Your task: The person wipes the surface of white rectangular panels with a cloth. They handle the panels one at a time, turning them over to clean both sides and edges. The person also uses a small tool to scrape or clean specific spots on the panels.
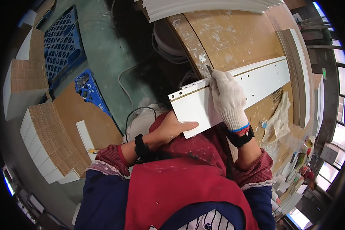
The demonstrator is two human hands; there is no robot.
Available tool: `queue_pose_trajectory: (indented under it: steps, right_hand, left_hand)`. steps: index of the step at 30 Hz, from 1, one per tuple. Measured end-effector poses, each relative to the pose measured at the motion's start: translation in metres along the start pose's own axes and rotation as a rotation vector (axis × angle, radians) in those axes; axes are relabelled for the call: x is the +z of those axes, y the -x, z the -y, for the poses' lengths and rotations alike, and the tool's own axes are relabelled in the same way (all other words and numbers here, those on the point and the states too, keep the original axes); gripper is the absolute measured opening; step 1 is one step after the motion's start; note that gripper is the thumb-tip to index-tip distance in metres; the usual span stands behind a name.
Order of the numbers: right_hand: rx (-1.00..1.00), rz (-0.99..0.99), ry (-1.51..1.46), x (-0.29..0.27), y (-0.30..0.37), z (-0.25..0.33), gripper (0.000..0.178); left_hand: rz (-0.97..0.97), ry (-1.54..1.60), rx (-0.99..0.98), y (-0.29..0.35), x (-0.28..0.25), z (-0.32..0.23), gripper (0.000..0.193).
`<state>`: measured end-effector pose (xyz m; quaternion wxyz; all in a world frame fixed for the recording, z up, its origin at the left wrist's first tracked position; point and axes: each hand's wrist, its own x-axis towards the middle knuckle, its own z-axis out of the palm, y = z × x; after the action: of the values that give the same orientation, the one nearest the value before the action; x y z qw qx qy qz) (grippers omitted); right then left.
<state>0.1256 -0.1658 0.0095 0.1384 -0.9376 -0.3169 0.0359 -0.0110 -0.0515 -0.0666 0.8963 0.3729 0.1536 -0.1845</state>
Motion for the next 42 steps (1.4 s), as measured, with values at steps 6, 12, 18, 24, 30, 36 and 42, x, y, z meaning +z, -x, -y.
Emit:
queue_pose_trajectory:
  steps: [6,12,18,24,30,36,42]
  right_hand:
    - [-0.560,0.421,-0.043,0.012,0.022,0.089,0.020]
    - [-0.082,-0.098,-0.178,-0.014,0.001,-0.003,0.035]
    - [0.015,-0.148,0.117,0.006,0.006,-0.034,0.025]
    - [-0.574,0.148,0.192,0.027,0.044,0.081,0.014]
    - [-0.381,-0.102,-0.292,0.007,0.015,0.020,0.033]
    - [-0.108,-0.045,0.166,0.013,0.017,-0.002,0.017]
    - [-0.535,0.438,-0.233,0.012,0.034,0.050,0.033]
  left_hand:
    - [0.046,0.242,0.135,0.007,-0.014,0.027,0.048]
    - [0.125,-0.087,-0.093,0.006,-0.008,-0.001,0.042]
    - [0.146,-0.127,-0.240,0.012,-0.007,-0.005,0.034]
    - [0.091,-0.174,0.110,0.012,-0.004,0.008,0.024]
    - [0.117,-0.144,-0.151,0.012,-0.003,-0.005,0.022]
    - [0.131,-0.171,-0.160,0.010,-0.003,-0.004,0.023]
    - [0.128,-0.403,0.355,0.016,-0.020,0.023,0.028]
